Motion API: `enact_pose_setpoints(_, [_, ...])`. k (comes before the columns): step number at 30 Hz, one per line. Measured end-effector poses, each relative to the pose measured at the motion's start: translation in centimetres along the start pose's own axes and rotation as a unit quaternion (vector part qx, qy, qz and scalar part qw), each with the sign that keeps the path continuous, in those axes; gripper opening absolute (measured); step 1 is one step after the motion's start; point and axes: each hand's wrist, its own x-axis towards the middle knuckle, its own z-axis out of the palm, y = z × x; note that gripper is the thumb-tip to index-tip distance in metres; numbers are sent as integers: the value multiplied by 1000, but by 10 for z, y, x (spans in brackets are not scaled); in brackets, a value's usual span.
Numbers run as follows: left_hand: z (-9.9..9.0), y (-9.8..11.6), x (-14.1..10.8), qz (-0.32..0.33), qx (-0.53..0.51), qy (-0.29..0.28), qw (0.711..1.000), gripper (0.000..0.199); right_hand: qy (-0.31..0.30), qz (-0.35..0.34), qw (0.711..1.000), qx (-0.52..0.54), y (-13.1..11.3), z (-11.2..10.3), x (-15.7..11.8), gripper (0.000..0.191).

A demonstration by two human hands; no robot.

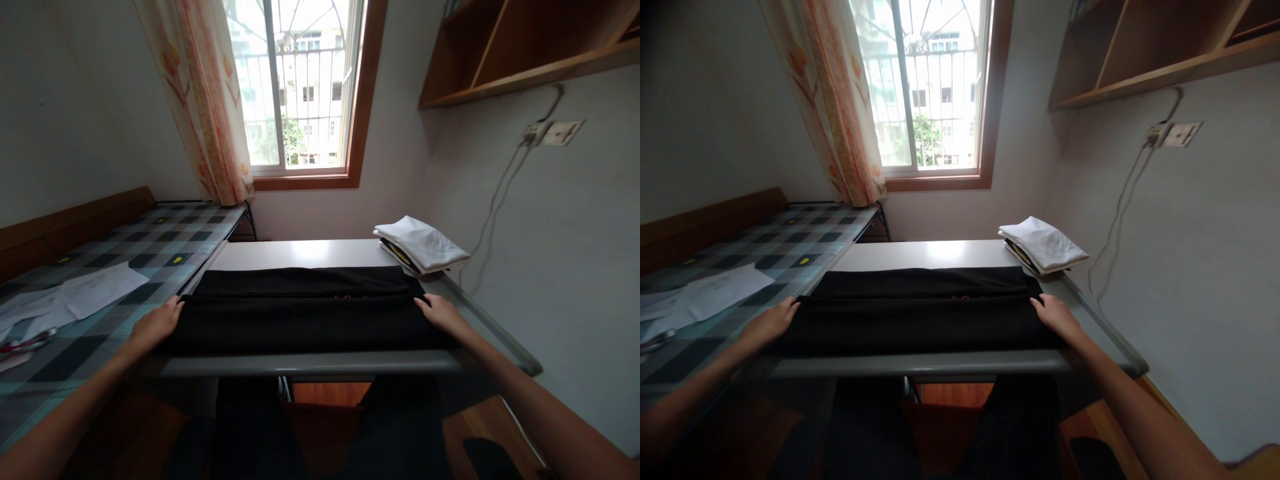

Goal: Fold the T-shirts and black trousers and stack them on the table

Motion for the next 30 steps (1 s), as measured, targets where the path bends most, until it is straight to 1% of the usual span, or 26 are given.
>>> enact_pose_setpoints(3, [-4, 14, -10, -34, 105, 5, 994, 51, -4, 4, 999, -36, -1, 3, -1, 32])
enact_pose_setpoints(6, [-7, 25, -17, -12, 155, 9, 988, 52, -9, 0, 999, -43, -1, 5, 0, 32])
enact_pose_setpoints(8, [-9, 29, -20, -1, 173, 10, 985, 50, -9, 0, 999, -49, -2, 4, -1, 33])
enact_pose_setpoints(13, [-14, 30, -20, -27, 176, 24, 984, 52, -7, 29, 998, -62, -6, -1, -6, 33])
enact_pose_setpoints(15, [-14, 29, -20, -24, 180, 27, 983, 51, -14, 32, 997, -62, -8, -3, -8, 33])
enact_pose_setpoints(17, [-10, 29, -20, -12, 192, 26, 981, 49, -25, 37, 997, -66, -11, -4, -10, 33])
enact_pose_setpoints(20, [-1, 29, -19, 15, 221, 39, 974, 47, -37, 46, 996, -73, -13, -4, -10, 33])
enact_pose_setpoints(23, [7, 26, -17, 33, 233, 49, 971, 47, -26, 43, 997, -64, -10, -2, -8, 34])
enact_pose_setpoints(26, [9, 24, -17, 26, 228, 52, 972, 46, -8, 35, 998, -53, -7, -1, -8, 34])
enact_pose_setpoints(30, [5, 27, -20, 22, 214, 52, 975, 47, -9, 44, 997, -68, -10, -1, -11, 33])
